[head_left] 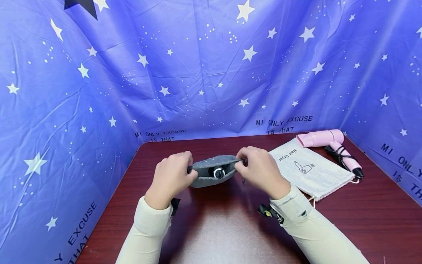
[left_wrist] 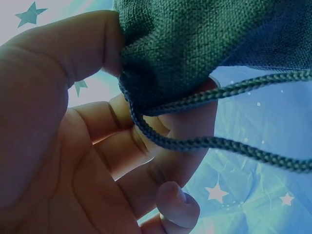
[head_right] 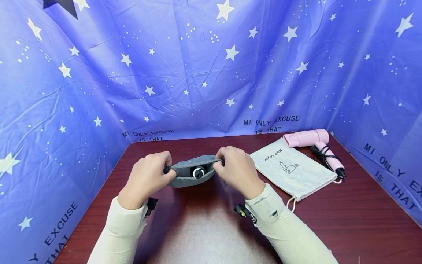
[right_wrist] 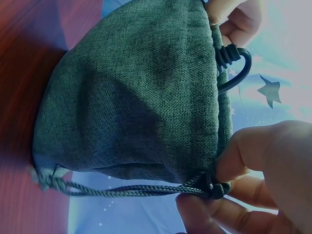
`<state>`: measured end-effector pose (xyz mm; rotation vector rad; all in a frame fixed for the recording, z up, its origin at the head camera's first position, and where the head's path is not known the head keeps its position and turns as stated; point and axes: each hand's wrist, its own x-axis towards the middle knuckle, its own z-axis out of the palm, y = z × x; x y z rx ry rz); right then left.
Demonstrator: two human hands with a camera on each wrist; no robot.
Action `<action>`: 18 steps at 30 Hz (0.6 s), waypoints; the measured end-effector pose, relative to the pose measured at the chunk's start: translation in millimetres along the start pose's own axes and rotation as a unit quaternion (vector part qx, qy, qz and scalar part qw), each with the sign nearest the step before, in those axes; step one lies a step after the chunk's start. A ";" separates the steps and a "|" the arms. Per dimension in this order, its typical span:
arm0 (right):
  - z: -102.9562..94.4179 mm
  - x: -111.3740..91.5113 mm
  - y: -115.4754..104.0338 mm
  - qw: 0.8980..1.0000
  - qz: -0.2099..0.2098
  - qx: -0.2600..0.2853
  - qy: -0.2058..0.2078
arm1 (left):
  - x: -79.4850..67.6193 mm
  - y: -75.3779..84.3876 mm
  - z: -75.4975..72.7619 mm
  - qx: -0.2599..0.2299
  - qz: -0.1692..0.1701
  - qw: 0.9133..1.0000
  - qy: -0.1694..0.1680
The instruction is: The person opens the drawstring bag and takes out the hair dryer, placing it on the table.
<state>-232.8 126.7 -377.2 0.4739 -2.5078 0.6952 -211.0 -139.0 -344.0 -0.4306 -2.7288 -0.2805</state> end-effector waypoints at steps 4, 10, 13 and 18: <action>-0.7 -0.1 0.4 1.000 0.002 -0.001 -0.001 | 0.1 -0.3 -0.3 0.000 0.000 1.000 0.000; 0.2 0.0 1.2 1.000 0.004 -0.004 -0.005 | -0.1 -1.3 -1.3 0.005 0.005 1.000 0.006; 0.9 -0.1 2.3 1.000 0.002 -0.006 -0.007 | -0.2 -1.1 -1.9 0.006 0.008 1.000 0.006; 0.3 -0.1 3.4 1.000 -0.003 -0.004 -0.005 | -0.7 -1.3 -2.8 0.006 0.006 1.000 0.002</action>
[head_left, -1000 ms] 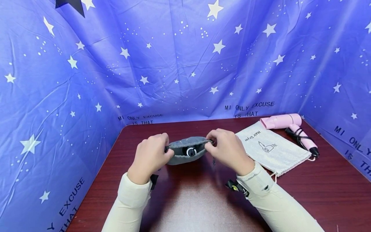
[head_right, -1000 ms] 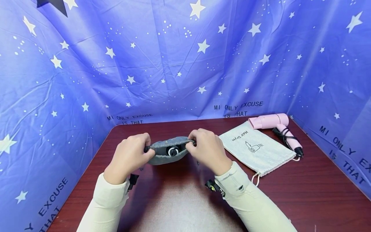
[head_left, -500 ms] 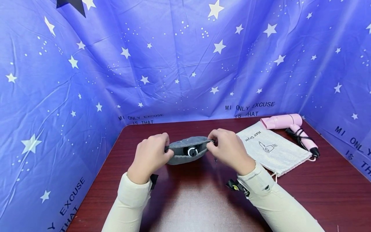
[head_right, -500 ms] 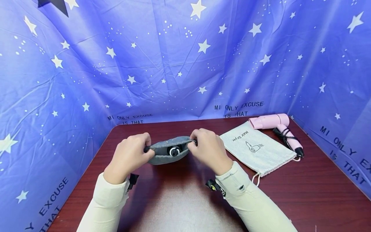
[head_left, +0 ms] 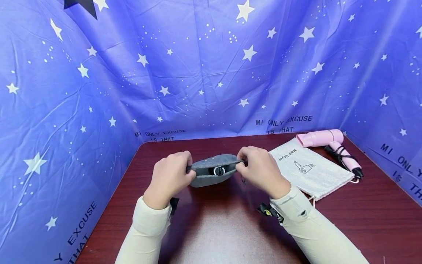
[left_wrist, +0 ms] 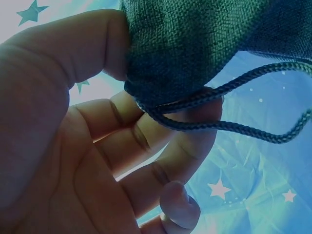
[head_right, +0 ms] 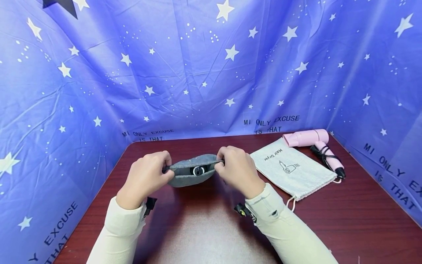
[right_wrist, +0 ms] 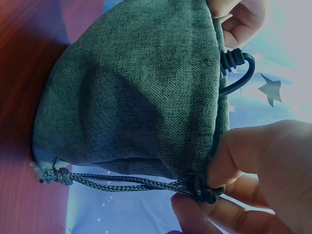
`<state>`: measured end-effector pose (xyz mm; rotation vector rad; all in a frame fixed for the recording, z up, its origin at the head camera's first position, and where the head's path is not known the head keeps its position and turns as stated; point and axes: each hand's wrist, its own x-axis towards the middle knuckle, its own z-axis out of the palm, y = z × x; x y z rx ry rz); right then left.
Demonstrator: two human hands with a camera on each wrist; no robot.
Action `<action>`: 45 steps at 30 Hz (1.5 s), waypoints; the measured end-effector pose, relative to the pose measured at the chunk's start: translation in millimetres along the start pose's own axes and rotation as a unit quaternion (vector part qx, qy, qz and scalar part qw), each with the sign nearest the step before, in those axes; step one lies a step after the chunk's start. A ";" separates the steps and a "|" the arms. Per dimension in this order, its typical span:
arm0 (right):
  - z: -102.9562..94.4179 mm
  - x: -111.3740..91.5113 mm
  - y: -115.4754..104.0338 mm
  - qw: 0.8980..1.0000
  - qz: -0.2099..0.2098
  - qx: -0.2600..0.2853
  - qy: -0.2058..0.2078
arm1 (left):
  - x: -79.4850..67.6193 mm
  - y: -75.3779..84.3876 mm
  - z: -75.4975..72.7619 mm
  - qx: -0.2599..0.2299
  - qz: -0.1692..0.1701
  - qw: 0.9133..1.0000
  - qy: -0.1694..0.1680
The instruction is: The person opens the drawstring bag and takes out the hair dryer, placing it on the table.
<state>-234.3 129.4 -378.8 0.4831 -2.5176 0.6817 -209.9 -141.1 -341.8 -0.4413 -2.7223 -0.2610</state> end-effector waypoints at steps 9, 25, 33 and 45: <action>-2.1 -0.1 -0.5 1.000 0.009 -0.007 -0.010 | -0.3 -0.4 -0.2 0.008 -0.002 1.000 -0.022; -1.7 1.9 -0.5 1.000 0.005 -0.001 0.003 | 0.2 0.2 0.7 0.006 -0.026 1.000 -0.010; -4.0 3.0 2.1 1.000 0.003 0.000 0.004 | -0.9 -2.2 0.3 0.003 -0.044 0.998 -0.039; -5.4 3.2 6.4 1.000 0.009 -0.008 -0.008 | -1.7 -4.1 -1.1 0.009 -0.031 0.998 -0.058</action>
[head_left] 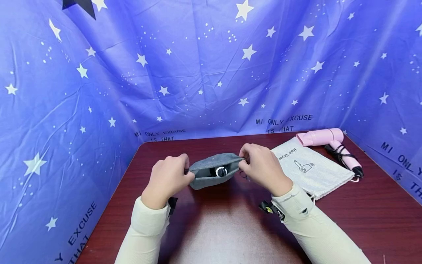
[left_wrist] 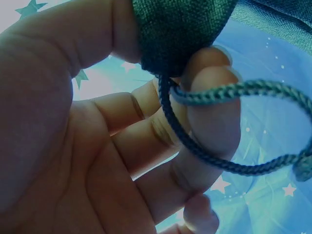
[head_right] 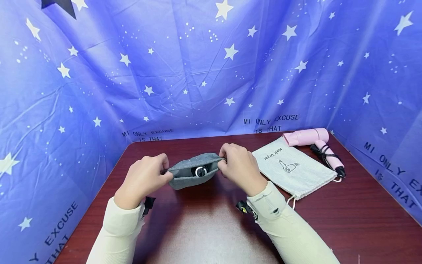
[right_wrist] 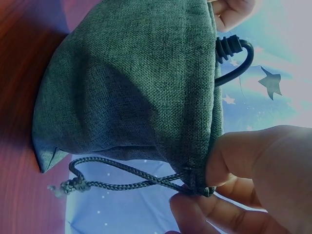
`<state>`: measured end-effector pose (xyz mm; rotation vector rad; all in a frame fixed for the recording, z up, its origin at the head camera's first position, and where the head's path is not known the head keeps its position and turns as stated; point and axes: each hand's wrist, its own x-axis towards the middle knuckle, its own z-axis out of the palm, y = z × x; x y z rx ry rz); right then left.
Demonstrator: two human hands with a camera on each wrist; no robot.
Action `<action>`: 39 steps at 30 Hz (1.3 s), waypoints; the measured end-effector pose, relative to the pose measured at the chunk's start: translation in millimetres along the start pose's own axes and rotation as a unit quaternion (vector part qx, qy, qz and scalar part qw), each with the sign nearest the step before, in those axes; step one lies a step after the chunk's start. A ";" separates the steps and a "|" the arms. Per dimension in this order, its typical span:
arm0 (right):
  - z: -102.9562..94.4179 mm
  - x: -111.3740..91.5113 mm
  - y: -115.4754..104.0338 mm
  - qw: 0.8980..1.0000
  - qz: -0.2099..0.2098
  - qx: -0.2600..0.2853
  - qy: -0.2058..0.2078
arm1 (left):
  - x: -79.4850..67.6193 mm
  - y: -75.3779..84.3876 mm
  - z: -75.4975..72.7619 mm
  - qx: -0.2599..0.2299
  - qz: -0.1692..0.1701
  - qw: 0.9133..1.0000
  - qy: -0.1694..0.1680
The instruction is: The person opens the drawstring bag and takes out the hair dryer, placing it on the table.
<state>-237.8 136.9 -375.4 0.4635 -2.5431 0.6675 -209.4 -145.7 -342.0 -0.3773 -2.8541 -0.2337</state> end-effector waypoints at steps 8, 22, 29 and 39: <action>-2.1 -0.2 0.7 1.000 0.009 -0.001 -0.017 | 0.4 -0.4 1.8 0.001 0.019 1.000 0.015; 0.9 0.1 4.0 0.999 0.016 -0.012 -0.041 | 3.6 1.2 8.1 -0.014 -0.007 1.000 -0.013; 7.1 0.3 6.7 0.998 0.022 -0.021 -0.054 | 5.5 4.2 15.0 0.003 -0.003 0.999 -0.037; 13.1 0.4 13.0 0.994 0.034 -0.050 -0.088 | 4.4 13.8 23.2 0.012 0.039 0.997 -0.061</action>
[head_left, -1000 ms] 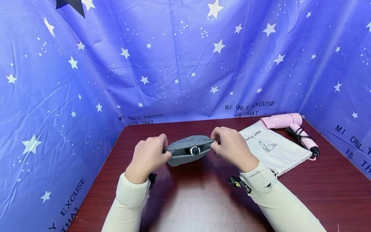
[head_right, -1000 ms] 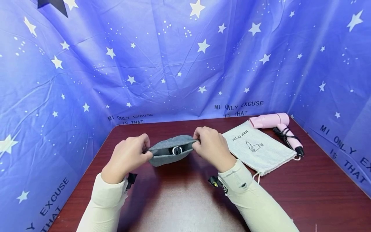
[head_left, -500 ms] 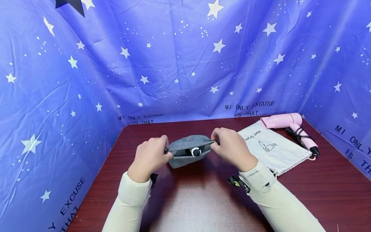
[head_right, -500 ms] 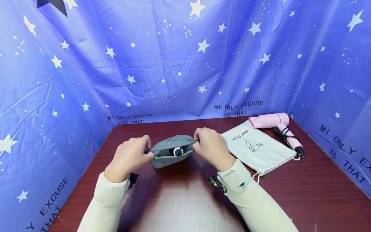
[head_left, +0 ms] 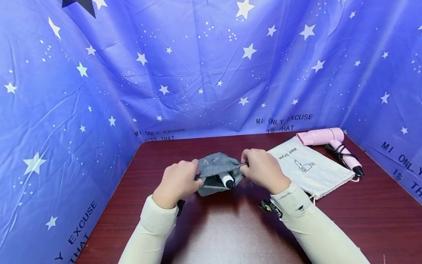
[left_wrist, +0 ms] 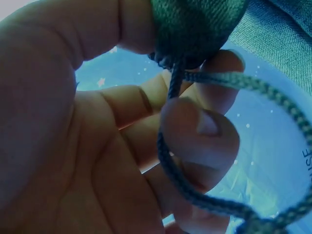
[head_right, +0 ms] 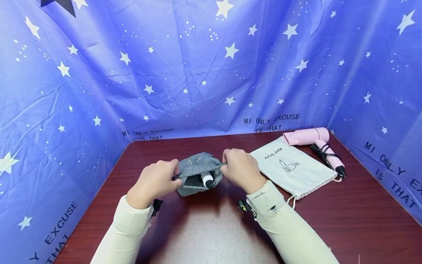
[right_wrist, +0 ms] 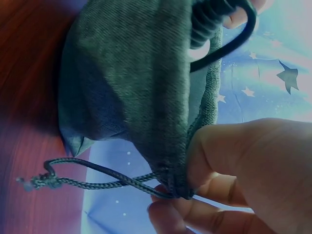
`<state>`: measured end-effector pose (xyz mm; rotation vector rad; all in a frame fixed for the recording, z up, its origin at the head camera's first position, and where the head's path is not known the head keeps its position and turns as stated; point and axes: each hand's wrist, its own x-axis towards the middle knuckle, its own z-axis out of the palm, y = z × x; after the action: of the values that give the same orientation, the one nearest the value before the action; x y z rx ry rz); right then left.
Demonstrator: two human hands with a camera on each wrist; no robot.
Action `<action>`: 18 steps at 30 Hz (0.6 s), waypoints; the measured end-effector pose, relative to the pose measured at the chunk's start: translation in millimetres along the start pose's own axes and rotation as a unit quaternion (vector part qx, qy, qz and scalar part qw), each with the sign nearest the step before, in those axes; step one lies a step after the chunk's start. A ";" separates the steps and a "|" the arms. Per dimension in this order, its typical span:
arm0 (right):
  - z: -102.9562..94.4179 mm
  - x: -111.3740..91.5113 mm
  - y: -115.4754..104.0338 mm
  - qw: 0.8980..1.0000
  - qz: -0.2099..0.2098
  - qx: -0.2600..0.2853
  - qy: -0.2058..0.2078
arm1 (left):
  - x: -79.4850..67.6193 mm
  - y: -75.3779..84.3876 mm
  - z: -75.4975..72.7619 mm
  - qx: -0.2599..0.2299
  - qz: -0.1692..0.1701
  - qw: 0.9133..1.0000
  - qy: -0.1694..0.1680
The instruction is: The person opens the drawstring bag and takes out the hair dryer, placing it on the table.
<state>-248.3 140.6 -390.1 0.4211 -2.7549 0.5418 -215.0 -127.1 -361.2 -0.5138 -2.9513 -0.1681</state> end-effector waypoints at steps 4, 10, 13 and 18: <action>2.2 0.6 2.4 1.000 0.007 -0.006 -0.023 | 0.0 3.3 2.7 -0.004 0.011 1.000 -0.021; 4.3 -1.0 2.0 0.998 0.012 -0.008 -0.060 | -1.3 7.2 5.3 -0.012 0.016 0.997 -0.070; 3.1 -3.0 1.0 0.997 0.010 -0.013 -0.082 | -2.0 8.2 7.1 -0.025 0.026 0.995 -0.095; 2.3 -6.0 0.5 0.992 0.009 -0.022 -0.122 | -2.1 9.7 9.9 -0.043 0.055 0.991 -0.115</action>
<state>-243.5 141.5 -394.4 0.4816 -3.0005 0.4603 -210.9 -117.4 -370.4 -0.7539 -3.1369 -0.2401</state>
